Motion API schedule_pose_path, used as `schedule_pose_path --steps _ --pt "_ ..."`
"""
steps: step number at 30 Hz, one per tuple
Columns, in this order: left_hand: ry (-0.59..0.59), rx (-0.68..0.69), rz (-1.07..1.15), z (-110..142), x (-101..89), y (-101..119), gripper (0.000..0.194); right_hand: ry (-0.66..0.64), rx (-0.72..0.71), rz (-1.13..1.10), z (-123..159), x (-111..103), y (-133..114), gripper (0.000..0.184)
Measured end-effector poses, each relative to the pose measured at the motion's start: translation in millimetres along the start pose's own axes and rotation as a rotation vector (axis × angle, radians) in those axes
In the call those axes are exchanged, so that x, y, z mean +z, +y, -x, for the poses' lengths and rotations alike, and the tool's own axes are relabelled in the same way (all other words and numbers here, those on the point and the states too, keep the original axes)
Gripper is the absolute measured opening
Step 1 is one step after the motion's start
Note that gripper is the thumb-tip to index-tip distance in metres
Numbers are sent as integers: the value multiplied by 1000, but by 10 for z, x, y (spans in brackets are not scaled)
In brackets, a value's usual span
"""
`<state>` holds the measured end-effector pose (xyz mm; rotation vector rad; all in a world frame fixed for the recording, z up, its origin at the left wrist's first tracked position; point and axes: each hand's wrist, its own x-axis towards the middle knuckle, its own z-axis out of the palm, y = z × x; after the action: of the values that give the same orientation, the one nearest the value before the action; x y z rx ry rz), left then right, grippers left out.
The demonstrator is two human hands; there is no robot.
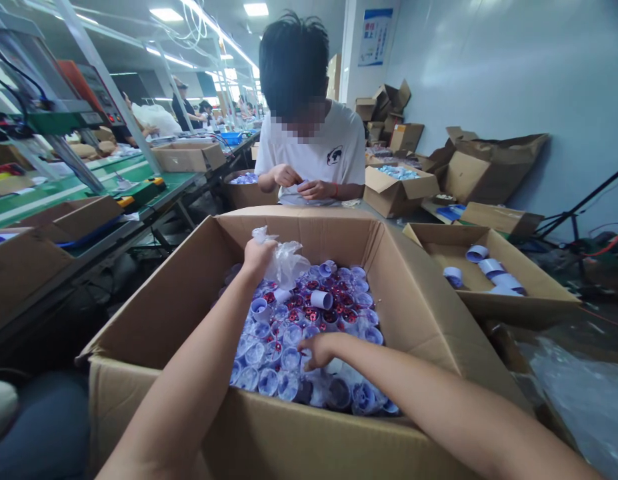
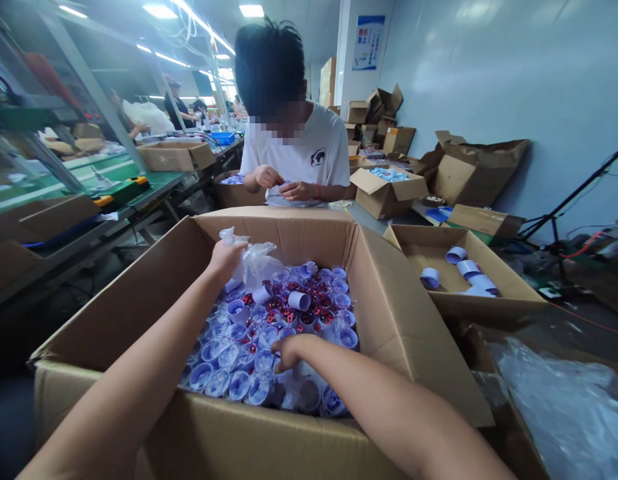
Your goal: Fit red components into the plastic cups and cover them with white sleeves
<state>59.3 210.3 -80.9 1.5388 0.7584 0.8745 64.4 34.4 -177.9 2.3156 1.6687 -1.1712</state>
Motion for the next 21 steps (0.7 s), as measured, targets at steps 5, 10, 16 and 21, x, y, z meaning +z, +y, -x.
schedule_pose_path --steps 5,10,16,21 --pt "-86 71 -110 32 18 3 7 -358 41 -218 -46 65 -24 49" --pt "-67 57 -205 59 27 12 11 -473 -29 -70 -28 227 -198 46" --pt "-132 106 -301 122 59 19 7 -74 51 164 -29 378 -177 68" --pt "-154 121 -325 132 76 -8 7 -127 52 227 -38 338 -60 95"
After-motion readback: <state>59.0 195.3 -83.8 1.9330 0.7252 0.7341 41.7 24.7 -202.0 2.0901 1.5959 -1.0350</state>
